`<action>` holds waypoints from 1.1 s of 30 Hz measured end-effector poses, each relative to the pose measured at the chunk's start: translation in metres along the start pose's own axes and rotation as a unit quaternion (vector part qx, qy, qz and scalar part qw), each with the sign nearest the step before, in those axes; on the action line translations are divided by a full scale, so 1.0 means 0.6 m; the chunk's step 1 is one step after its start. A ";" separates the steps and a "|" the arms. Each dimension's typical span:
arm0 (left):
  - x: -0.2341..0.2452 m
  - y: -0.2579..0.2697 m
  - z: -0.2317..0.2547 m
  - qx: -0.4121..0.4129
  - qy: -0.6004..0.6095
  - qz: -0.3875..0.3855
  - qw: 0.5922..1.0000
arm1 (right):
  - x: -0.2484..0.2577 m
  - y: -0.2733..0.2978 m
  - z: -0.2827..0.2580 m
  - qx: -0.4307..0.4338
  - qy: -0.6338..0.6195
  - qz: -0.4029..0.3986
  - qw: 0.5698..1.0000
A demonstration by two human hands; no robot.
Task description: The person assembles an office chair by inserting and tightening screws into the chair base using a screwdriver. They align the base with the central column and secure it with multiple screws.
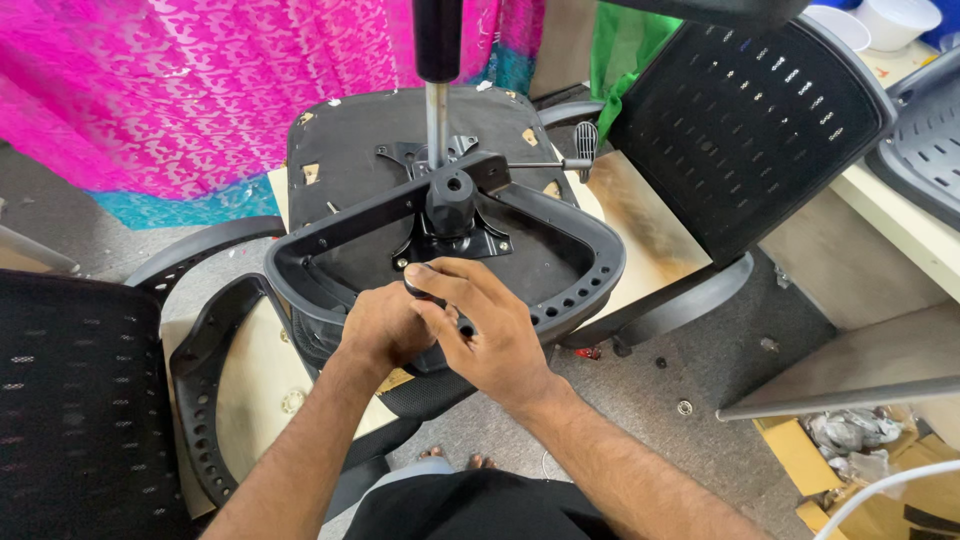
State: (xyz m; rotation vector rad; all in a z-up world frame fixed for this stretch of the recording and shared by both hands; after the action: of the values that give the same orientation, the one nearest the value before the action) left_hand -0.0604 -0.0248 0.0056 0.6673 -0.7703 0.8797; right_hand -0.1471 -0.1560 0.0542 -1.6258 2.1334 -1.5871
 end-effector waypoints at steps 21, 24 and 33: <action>0.005 0.010 0.010 -0.049 0.005 0.047 0.998 | 0.005 0.003 -0.001 -0.040 -0.009 0.006 0.999; 0.004 0.005 0.008 0.000 -0.044 0.015 0.999 | 0.007 0.001 -0.001 -0.077 -0.010 -0.005 0.997; 0.005 0.011 0.005 0.006 0.041 0.028 0.999 | 0.009 0.004 -0.015 -0.062 -0.043 -0.011 0.997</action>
State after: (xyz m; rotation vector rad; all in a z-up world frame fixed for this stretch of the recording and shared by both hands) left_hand -0.0658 -0.0227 0.0111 0.6188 -0.7133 0.9579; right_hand -0.1563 -0.1541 0.0595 -1.7251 2.2184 -1.3885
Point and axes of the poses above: each hand's wrist, its own y-axis away from the middle knuckle, its own x-axis out of the back of the hand, z = x × y, the point moved 1 cm from there along -y, towards the middle knuckle, and after that the axes turned 15 degrees about y, right-handed, at the moved point
